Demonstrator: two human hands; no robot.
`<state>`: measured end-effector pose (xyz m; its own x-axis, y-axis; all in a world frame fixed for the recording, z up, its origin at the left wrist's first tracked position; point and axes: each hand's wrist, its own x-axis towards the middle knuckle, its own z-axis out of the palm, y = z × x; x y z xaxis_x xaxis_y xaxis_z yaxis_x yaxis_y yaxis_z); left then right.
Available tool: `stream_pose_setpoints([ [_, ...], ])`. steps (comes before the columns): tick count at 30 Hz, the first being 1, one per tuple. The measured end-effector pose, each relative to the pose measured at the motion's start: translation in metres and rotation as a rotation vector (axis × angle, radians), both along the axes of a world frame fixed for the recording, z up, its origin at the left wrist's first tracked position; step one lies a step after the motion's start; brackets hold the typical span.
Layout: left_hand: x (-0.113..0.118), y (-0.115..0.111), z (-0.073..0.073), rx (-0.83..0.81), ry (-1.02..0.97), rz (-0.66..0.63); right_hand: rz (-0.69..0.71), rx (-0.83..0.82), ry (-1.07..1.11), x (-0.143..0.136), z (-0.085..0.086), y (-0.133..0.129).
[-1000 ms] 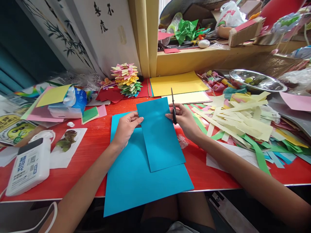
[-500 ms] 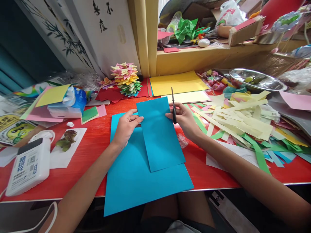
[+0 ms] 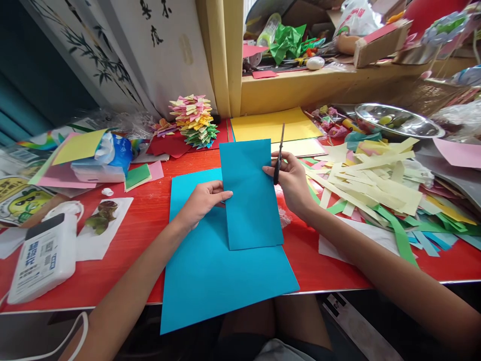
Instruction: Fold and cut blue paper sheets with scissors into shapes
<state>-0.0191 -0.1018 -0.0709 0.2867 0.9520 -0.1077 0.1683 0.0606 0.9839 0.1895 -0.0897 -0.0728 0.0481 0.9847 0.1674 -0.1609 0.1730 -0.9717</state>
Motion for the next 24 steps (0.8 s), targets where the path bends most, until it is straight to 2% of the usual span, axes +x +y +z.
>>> stream_pose_setpoints([
  [8,-0.0003,0.0003,0.0017,0.047,-0.023,0.089,0.101,-0.066,-0.055,-0.0019,-0.0019,0.0002],
  [15,0.0033,-0.0006,-0.0005,-0.028,-0.016,-0.039,-0.012,0.003,0.002,-0.0002,-0.0040,0.0010],
  [24,0.0037,-0.0004,-0.0027,-0.010,0.000,0.009,-0.031,0.002,-0.003,-0.0002,-0.0024,0.0020],
])
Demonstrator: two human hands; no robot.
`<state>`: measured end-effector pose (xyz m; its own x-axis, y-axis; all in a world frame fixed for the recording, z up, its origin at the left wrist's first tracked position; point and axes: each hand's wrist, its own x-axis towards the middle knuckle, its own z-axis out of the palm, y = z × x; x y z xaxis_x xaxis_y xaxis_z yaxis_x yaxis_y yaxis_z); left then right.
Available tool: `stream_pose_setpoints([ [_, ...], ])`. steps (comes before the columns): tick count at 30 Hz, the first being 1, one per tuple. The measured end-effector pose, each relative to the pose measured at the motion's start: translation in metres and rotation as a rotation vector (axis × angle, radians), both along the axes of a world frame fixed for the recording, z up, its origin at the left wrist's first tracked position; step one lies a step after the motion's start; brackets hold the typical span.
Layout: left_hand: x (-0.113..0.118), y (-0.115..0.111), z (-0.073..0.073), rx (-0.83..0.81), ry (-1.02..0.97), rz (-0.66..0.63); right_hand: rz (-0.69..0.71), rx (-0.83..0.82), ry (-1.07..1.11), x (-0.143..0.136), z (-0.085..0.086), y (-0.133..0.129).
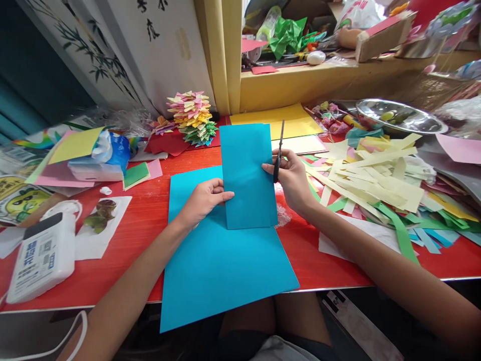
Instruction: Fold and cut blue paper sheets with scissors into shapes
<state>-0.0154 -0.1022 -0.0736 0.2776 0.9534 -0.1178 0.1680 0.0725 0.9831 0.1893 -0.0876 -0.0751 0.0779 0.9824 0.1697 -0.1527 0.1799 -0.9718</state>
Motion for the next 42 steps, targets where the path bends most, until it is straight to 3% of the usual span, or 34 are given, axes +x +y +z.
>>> stream_pose_setpoints([
  [17,-0.0008,0.0006,-0.0038,-0.029,0.003,-0.028,0.043,0.065,0.023,0.0035,-0.0047,0.0027],
  [28,-0.0034,0.0024,-0.0039,-0.059,-0.017,0.027,0.085,0.143,-0.045,0.0030,-0.0086,0.0047],
  [34,-0.0004,0.0001,-0.0037,-0.015,-0.036,-0.002,0.083,0.106,-0.049,0.0045,-0.0081,0.0041],
  [42,0.0022,-0.0049,-0.0026,0.151,-0.037,0.068,0.051,0.076,-0.113,0.0046,-0.0070,0.0036],
])
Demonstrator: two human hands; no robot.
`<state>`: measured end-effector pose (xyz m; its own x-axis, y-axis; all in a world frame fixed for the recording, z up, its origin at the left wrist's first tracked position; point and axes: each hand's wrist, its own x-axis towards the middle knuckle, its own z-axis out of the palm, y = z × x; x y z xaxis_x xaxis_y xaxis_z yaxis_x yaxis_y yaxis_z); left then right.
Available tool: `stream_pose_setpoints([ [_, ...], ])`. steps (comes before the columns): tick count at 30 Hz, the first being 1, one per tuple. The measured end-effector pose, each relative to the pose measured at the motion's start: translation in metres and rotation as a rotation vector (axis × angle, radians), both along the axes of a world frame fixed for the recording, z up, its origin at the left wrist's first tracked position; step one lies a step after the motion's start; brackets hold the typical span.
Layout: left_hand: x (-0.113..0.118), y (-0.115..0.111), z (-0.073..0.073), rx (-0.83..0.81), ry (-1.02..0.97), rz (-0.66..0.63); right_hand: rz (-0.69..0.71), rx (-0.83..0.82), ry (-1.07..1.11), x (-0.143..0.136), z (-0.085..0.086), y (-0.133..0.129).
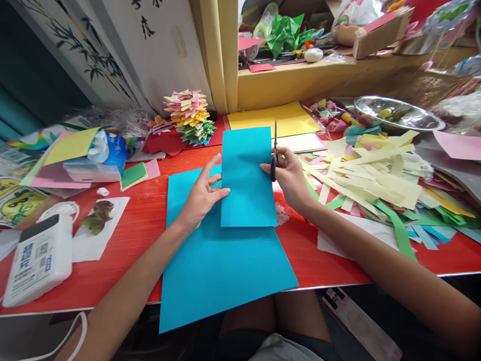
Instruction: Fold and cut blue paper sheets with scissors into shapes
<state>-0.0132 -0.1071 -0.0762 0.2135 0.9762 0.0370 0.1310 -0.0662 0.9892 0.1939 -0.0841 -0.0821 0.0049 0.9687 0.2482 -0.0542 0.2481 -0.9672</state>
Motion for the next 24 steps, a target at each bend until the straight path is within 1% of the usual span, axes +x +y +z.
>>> stream_pose_setpoints([
  [2,0.000,-0.002,0.002,0.019,0.030,-0.035,0.007,0.010,0.009,0.000,-0.001,0.000],
  [4,-0.001,-0.003,0.003,0.003,0.049,-0.078,0.019,0.018,0.024,0.001,-0.002,0.000],
  [7,-0.001,-0.003,0.002,-0.016,0.067,-0.092,0.034,0.021,0.038,0.001,-0.003,0.001],
  [9,-0.002,-0.002,0.001,-0.002,0.076,-0.075,0.030,0.022,0.026,0.002,-0.002,0.001],
  [12,-0.003,0.001,0.000,0.028,0.081,-0.023,-0.020,0.025,-0.012,0.004,0.002,0.003],
  [14,-0.006,0.003,0.000,0.065,0.067,0.013,-0.043,0.003,-0.006,0.008,0.006,0.005],
  [16,-0.010,0.006,0.002,0.115,0.043,0.057,-0.031,-0.033,0.019,0.012,0.012,0.006],
  [19,-0.018,0.010,0.006,0.208,0.036,0.162,0.052,-0.078,-0.009,0.019,0.020,0.005],
  [24,-0.030,0.016,0.012,0.394,0.064,0.336,0.294,-0.145,-0.195,0.023,0.032,-0.002],
])
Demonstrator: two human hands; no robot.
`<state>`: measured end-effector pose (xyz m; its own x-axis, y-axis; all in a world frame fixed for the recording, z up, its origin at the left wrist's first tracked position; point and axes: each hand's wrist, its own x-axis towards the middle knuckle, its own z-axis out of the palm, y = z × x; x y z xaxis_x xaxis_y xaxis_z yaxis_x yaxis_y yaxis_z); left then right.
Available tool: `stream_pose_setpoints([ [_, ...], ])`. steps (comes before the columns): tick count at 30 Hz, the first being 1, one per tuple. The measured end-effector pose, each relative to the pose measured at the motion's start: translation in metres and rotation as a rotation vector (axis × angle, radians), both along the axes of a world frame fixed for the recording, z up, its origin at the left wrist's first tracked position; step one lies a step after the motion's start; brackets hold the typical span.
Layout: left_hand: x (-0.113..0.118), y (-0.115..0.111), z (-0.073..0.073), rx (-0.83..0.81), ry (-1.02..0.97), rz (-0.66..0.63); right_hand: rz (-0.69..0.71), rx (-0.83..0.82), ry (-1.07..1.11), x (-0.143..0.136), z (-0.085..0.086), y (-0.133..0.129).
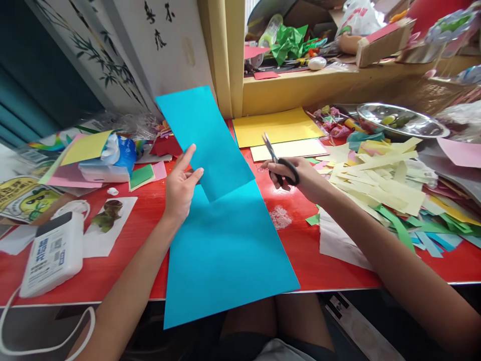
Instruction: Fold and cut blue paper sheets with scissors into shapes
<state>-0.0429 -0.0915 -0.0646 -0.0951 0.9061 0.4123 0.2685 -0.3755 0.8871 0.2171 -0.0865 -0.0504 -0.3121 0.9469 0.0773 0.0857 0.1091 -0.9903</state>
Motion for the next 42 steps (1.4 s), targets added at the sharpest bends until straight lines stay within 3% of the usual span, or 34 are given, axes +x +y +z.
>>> stream_pose_setpoints([
  [7,-0.014,0.002,0.010,0.190,0.021,0.159,0.241,-0.122,-0.247,-0.009,0.003,-0.010],
  [13,-0.010,-0.002,0.012,0.208,0.051,0.171,0.315,-0.183,-0.194,-0.019,-0.002,-0.017],
  [33,0.000,-0.011,0.013,0.178,0.067,0.132,0.268,-0.167,-0.138,-0.026,-0.003,-0.022],
  [42,-0.010,0.001,0.002,0.265,0.113,0.126,0.270,-0.175,-0.090,-0.026,-0.004,-0.022],
])
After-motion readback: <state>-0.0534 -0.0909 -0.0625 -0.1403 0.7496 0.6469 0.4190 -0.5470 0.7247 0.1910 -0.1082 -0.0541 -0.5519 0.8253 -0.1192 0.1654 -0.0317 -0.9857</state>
